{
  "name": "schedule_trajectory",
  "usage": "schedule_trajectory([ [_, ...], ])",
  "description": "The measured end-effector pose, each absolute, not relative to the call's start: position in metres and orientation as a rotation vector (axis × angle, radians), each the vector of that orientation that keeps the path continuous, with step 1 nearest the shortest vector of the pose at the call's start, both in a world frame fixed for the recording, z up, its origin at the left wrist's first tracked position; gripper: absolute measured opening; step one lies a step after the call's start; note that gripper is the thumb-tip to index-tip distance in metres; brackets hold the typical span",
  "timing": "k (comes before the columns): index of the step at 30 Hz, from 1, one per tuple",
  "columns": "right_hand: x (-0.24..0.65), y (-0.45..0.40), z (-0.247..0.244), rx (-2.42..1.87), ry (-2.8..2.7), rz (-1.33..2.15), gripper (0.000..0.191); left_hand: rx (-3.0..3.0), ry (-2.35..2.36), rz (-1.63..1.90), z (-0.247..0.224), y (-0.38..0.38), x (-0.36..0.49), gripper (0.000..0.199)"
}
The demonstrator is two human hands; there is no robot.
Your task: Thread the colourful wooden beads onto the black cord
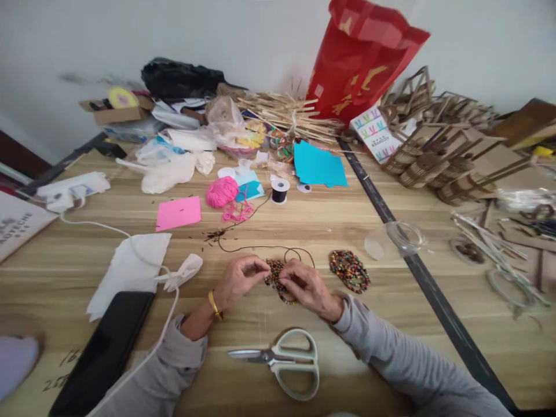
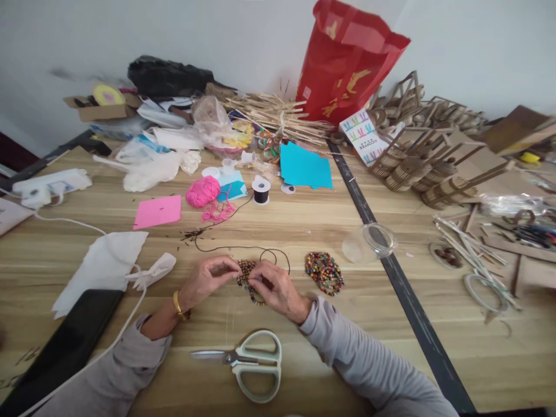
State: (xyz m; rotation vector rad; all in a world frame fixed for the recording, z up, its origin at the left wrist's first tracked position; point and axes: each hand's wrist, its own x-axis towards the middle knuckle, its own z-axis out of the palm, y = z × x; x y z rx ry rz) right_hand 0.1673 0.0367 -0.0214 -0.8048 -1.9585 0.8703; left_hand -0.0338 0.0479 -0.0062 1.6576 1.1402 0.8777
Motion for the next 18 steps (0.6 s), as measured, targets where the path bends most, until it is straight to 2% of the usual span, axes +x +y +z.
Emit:
schedule_trajectory([
  [18, 0.1662, 0.0334, -0.0257, -0.813, -1.984, 0.799, 0.017, 1.534, 1.021, 0.89, -0.015, 0.0506, -0.0287, 0.021],
])
